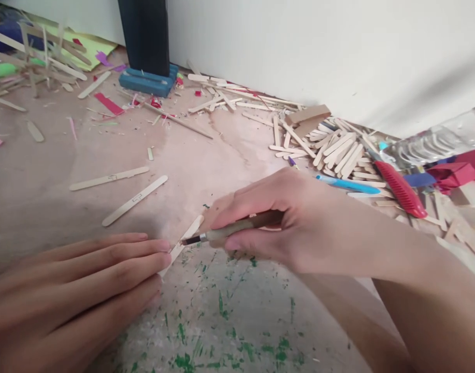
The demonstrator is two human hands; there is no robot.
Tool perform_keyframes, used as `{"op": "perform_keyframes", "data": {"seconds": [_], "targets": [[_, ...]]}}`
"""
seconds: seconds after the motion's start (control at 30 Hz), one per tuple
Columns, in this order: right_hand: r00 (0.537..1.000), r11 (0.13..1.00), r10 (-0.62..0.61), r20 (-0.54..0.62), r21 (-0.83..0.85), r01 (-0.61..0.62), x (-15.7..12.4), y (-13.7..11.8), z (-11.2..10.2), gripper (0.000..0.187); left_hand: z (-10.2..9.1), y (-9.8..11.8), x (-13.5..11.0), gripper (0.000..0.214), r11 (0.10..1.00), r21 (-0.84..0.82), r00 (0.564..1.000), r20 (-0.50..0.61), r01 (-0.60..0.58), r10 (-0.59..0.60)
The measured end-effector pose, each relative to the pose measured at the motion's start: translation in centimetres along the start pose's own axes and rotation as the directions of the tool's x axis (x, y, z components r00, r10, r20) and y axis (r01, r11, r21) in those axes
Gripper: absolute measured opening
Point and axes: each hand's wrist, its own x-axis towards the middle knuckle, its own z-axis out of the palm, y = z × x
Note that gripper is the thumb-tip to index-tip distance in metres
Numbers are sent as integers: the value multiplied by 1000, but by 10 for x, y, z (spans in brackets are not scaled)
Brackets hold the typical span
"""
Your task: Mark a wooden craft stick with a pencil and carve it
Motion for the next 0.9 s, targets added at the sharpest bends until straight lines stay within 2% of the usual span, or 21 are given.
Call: {"op": "perform_keyframes", "data": {"seconds": [0.07,0.23,0.5,0.73,0.9], "targets": [[1000,999,10,-16,36,-10,2,6,1,27,0,0,0,19,1000,-11,1000,-6,7,-7],[1000,997,-26,-16,67,27,5,13,6,30,2,3,-9,29,994,-16,993,37,111,-111],[997,996,-52,-48,70,55,10,15,11,27,-3,-2,-2,34,997,77,992,124,21,-31],[997,983,-47,-60,177,57,9,21,17,28,-1,-2,4,37,995,97,999,34,31,-35],[997,981,-52,-54,185,61,6,25,17,32,-7,0,2,36,999,8,994,97,39,-39]]}}
